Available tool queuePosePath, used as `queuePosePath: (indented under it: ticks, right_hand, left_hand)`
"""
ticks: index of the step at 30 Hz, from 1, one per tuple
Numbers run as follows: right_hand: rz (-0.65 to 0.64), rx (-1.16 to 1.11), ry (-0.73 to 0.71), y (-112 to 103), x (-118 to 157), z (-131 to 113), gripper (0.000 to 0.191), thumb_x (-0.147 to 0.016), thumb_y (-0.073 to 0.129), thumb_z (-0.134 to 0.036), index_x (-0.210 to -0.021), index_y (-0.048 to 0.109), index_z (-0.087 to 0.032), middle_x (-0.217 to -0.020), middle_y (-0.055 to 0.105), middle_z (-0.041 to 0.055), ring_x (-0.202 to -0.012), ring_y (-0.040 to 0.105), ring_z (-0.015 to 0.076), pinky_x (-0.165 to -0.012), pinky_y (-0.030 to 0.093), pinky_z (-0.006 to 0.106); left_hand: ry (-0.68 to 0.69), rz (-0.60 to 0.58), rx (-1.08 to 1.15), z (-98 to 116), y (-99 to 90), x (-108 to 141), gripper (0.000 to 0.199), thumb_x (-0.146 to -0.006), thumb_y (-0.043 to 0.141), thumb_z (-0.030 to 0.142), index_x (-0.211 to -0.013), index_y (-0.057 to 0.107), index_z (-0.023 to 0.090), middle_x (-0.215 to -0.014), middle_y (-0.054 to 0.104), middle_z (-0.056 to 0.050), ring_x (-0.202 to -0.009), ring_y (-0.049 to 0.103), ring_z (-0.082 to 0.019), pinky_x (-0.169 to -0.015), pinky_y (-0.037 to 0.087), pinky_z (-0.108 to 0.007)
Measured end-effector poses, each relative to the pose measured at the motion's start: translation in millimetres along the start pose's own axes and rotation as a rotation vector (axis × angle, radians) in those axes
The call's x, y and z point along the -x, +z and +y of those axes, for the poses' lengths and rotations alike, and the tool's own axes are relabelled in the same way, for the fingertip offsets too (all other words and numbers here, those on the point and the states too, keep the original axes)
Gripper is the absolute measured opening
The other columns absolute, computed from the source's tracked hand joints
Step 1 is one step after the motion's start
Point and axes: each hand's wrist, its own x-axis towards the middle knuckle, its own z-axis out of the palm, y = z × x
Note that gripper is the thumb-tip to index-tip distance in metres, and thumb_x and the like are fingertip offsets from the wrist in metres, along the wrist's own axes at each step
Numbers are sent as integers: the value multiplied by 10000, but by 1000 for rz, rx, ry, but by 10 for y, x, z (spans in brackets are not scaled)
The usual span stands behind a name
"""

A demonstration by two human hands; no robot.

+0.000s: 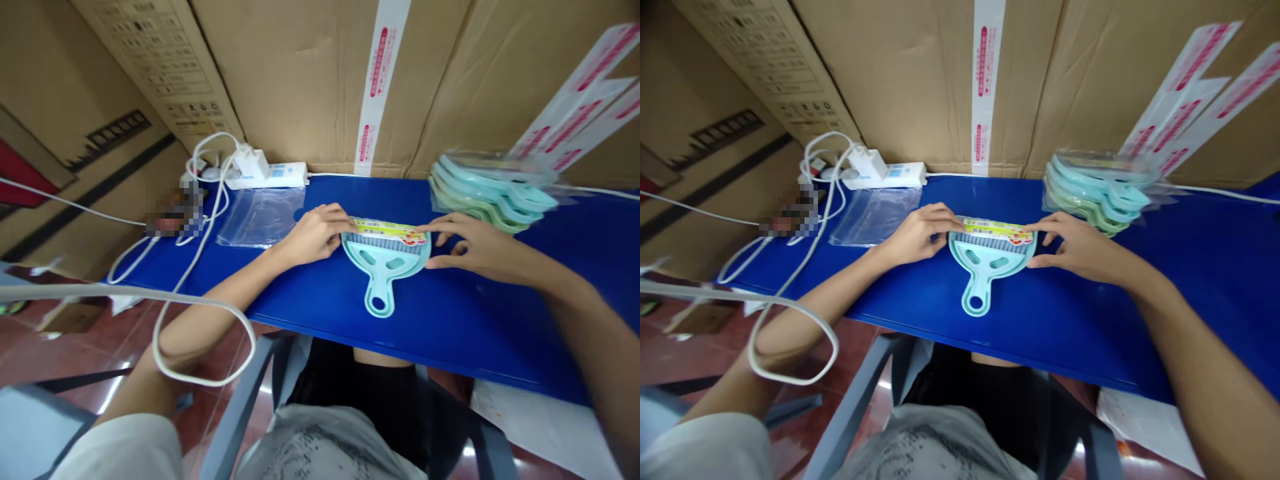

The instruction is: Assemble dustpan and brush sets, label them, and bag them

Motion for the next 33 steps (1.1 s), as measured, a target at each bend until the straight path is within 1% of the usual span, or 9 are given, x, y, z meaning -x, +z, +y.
queuePosePath:
  ticks: [4,7,11,15,20,23,25,29,33]
  right_hand:
    - [7,-17,6,10,-17,67,825,-784,777,-836,-1422,764,-312,-1296,700,186,-958,707,310,-729,648,448]
    - [-18,-31,3,-5,3,33,844,-760,799,-831,-1438,746,-330,-1281,711,151,-965,717,313,-748,656,459]
    - [-13,-39,17,-14,31,-34,821,-783,809,-786,-1446,737,-307,-1288,707,140,-973,716,285,-778,652,426]
    - [-1,-43,27,-17,38,-85,797,-780,831,-754,-1428,754,-296,-1272,710,136,-947,706,267,-778,643,415]
    - [-29,-29,15,-34,45,-143,687,-810,819,-727,-1335,819,-284,-1304,673,145,-942,685,263,-797,629,432]
    - [-43,-31,9,-47,58,-157,648,-836,795,-726,-1306,838,-282,-1342,640,148,-965,687,262,-846,627,443]
    - [-60,-22,4,-56,66,-156,638,-850,776,-733,-1304,840,-289,-1370,623,147,-982,694,264,-875,626,454]
    - [-97,-14,5,-67,75,-143,646,-862,756,-739,-1314,835,-285,-1411,603,156,-991,702,267,-896,632,477]
    - [-89,-43,-4,-88,82,-136,613,-871,767,-686,-1334,823,-290,-1438,613,156,-1036,713,272,-878,647,444]
  left_hand:
    - [-21,-9,-10,17,-22,-5,532,-825,492,-24,-1200,796,198,-1234,799,-87,-1144,680,-276,-1008,560,-505]
    - [-82,60,6,21,-12,-1,481,-827,505,-14,-1171,782,175,-1211,791,-93,-1123,689,-271,-1008,573,-485]
    - [-297,172,123,-20,58,6,323,-887,545,52,-1097,766,157,-1092,768,-86,-904,718,-197,-832,611,-357]
    - [-437,176,300,-70,136,16,225,-962,616,175,-1136,757,147,-993,750,-75,-783,708,-155,-737,609,-290]
    - [-392,109,274,-49,149,38,353,-1035,634,313,-1332,777,188,-1133,674,-98,-803,663,-137,-750,616,-294]
    - [-281,73,217,-25,148,45,298,-1062,614,351,-1192,844,215,-1183,632,-108,-1035,662,-207,-859,621,-350]
    - [-230,73,199,-13,152,47,290,-1068,614,353,-1086,869,216,-1187,623,-111,-1094,655,-228,-940,608,-397]
    - [-227,87,212,18,138,48,332,-1065,639,395,-938,873,199,-1223,626,-104,-899,672,-170,-910,607,-397]
    - [-254,87,212,46,100,42,328,-1054,652,391,-891,860,197,-1240,638,-96,-836,679,-147,-812,615,-360]
